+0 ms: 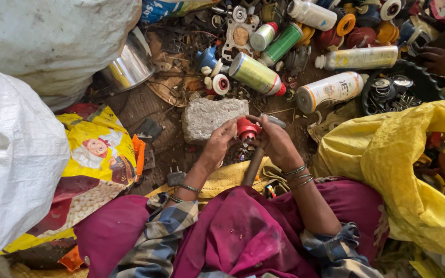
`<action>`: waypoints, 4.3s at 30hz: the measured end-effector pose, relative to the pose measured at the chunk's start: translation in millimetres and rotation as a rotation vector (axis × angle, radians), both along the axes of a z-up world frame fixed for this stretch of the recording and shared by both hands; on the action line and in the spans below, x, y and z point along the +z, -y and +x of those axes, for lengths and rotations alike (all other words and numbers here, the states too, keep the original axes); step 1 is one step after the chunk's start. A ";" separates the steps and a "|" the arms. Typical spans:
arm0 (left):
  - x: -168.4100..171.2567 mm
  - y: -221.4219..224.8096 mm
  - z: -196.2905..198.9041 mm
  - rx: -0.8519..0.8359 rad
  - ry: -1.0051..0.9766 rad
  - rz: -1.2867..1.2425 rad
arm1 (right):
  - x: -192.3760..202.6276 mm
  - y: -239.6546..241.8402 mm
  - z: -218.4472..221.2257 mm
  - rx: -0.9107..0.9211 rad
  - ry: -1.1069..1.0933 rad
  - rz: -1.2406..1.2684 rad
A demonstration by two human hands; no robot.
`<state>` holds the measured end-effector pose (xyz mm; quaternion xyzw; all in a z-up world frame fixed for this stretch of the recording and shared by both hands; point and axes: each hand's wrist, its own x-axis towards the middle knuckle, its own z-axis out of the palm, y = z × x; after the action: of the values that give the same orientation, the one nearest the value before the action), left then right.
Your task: The person sits on the ground and uses a hammer to break apart small plastic objects on a stone block. They handle several items including a white plastic cap, a red plastic piece, and a yellow plastic housing, striking each with the hammer to separate components.
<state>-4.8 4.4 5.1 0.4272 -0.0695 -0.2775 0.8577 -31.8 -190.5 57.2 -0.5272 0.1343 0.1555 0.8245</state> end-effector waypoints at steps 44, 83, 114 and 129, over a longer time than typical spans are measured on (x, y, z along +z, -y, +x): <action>12.8 -15.1 -1.9 0.616 1.057 0.868 | -25.4 23.5 5.6 -0.234 -0.092 0.221; 37.6 2.2 -8.6 0.359 0.856 0.711 | -61.8 11.5 -0.7 0.093 -0.031 0.342; -51.2 -52.6 -15.5 0.510 0.905 1.112 | -144.5 32.2 -48.8 0.147 -0.371 -1.257; -54.2 -60.3 -11.2 0.485 1.079 1.253 | -156.5 93.8 -12.9 -0.256 -0.402 0.379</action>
<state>-16.0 64.7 -49.1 0.8982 -0.2083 0.1672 0.3491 -44.7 -284.3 -99.4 -0.3014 0.3284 0.1739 0.8781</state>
